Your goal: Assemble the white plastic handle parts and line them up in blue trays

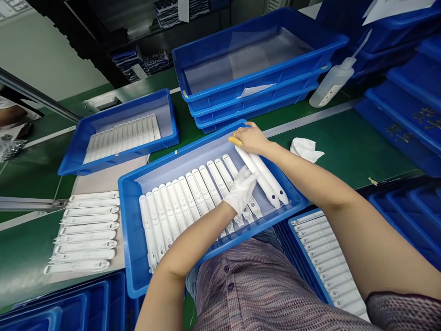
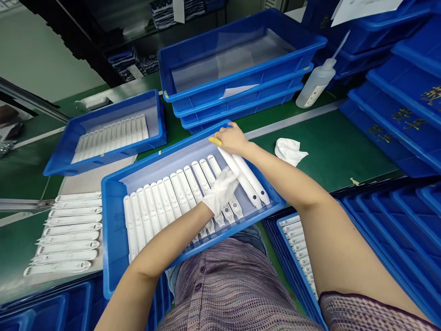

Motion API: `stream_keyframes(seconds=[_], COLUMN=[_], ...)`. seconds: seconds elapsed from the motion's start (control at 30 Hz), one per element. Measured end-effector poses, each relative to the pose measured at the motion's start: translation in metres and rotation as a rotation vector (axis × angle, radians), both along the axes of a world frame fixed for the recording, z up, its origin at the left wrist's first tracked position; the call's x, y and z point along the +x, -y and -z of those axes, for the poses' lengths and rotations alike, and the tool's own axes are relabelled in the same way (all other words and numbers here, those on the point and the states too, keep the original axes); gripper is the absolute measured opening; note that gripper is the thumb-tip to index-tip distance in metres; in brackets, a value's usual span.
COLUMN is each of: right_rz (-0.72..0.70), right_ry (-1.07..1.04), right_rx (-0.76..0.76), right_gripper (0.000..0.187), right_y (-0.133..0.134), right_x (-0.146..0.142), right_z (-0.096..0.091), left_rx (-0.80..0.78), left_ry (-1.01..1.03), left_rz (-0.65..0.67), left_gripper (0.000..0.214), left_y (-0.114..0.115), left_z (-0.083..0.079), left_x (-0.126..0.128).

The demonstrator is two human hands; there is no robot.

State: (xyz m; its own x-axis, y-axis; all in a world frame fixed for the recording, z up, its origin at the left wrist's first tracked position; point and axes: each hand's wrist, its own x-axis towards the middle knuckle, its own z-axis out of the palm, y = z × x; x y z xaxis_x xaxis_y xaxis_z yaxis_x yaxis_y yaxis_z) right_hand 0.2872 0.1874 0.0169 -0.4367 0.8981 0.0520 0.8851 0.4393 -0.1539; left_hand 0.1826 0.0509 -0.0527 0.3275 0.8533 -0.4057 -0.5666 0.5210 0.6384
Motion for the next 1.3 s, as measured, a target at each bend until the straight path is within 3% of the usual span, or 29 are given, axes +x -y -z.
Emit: stream_keyframes(seconds=[0.13, 0.23, 0.33, 0.47, 0.57, 0.8, 0.9, 1.03, 1.13, 1.3], right_rz=[-0.027, 0.096, 0.221, 0.118, 0.106, 0.213, 0.204, 0.19, 0.191, 0.207], right_ry=[-0.208, -0.529, -0.98, -1.369, -1.488, -1.705, -1.781, -1.885, -1.92, -1.877], right_rx=[-0.001, -0.063, -0.377, -0.91, -1.056, -0.898, -0.964, -1.181, -1.322, -1.331], right_gripper=[0.053, 0.043, 0.044, 0.031, 0.029, 0.028, 0.032, 0.032, 0.03, 0.031], right_y=[0.02, 0.039, 0.061, 0.092, 0.107, 0.116, 0.122, 0.129, 0.133, 0.134], right_x=[-0.006, -0.003, -0.006, -0.038, -0.071, -0.119, -0.123, -0.126, -0.129, -0.127], right_z=[-0.025, -0.028, -0.021, -0.013, -0.013, -0.003, 0.0, 0.002, 0.004, 0.007], left_rx=[-0.071, 0.042, 0.161, 0.098, 0.051, 0.087, 0.168, 0.168, 0.215, 0.144], left_ry=[0.079, 0.082, 0.042, -0.063, -0.103, -0.204, -0.23, -0.129, -0.063, 0.058], left_rz=[0.224, 0.217, 0.164, 0.047, -0.074, -0.205, -0.329, -0.278, -0.271, -0.268], left_gripper=[0.053, 0.048, 0.043, 0.035, 0.032, 0.04, 0.039, 0.044, 0.034, 0.031], left_y=[0.01, 0.007, -0.004, -0.008, 0.0, 0.014, 0.019, 0.027, 0.031, 0.033], left_z=[0.001, -0.017, -0.047, -0.078, -0.087, -0.086, -0.08, -0.07, -0.064, -0.06], left_x=[0.021, 0.0, -0.044, -0.1, -0.125, -0.183, -0.199, -0.195, -0.185, -0.182])
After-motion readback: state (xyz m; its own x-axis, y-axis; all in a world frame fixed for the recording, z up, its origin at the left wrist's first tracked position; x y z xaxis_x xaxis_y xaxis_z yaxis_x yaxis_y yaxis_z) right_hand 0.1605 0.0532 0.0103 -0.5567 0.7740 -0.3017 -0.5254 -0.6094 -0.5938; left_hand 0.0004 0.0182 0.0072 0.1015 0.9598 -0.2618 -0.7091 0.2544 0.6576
